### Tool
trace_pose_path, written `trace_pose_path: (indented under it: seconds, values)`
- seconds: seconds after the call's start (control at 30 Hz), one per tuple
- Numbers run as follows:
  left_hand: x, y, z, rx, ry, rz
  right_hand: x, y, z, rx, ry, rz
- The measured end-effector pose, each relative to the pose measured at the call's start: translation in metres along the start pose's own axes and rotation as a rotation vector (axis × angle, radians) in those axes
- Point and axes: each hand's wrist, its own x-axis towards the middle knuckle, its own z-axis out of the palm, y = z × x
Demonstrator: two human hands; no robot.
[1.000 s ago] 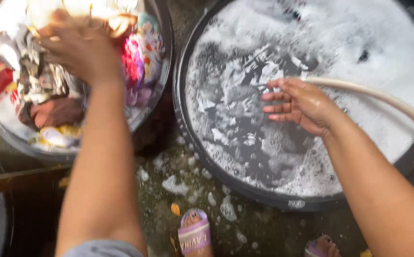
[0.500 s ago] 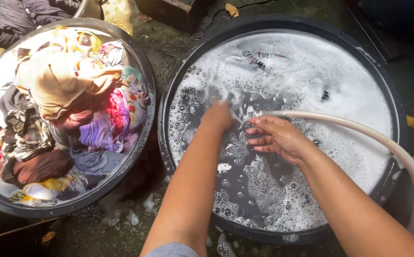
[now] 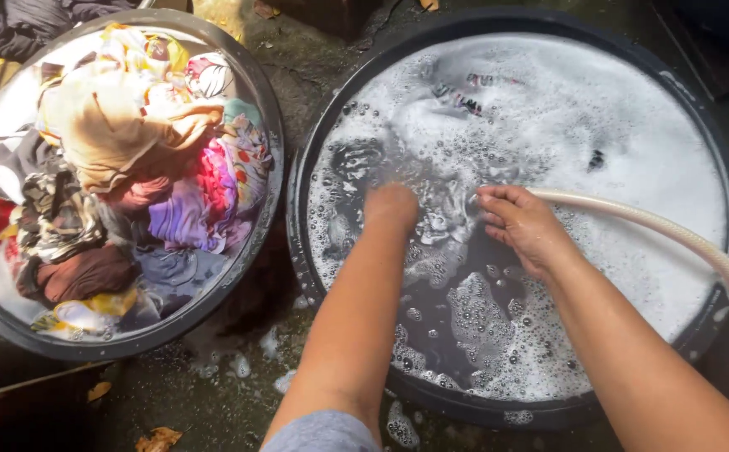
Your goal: Manually wash and scrub clothes in a tub of soapy water.
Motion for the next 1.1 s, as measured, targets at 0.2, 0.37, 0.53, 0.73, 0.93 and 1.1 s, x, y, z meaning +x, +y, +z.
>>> trace_pose_path:
  seconds: [0.2, 0.37, 0.53, 0.73, 0.93, 1.1]
  values:
    - [-0.002, -0.015, 0.037, -0.177, 0.081, 0.061, 0.003, 0.008, -0.003, 0.017, -0.021, -0.014]
    - [-0.046, -0.015, 0.018, -0.364, -0.092, 0.012, 0.001, 0.007, -0.003, 0.023, 0.070, 0.019]
    - [-0.091, 0.027, 0.042, -0.254, -0.299, 0.231, 0.013, 0.025, -0.001, -0.031, 0.075, 0.007]
    - [-0.135, 0.071, 0.079, -0.123, -0.559, 0.484, -0.009, 0.021, 0.022, -0.164, 0.022, 0.122]
    - [-0.171, 0.119, 0.040, -0.683, -0.474, 0.667, 0.028, 0.125, 0.017, -0.570, -0.299, -0.001]
    - [-0.157, 0.080, -0.043, -0.495, -0.730, 0.505, 0.057, 0.151, 0.004, -0.682, -0.292, -0.213]
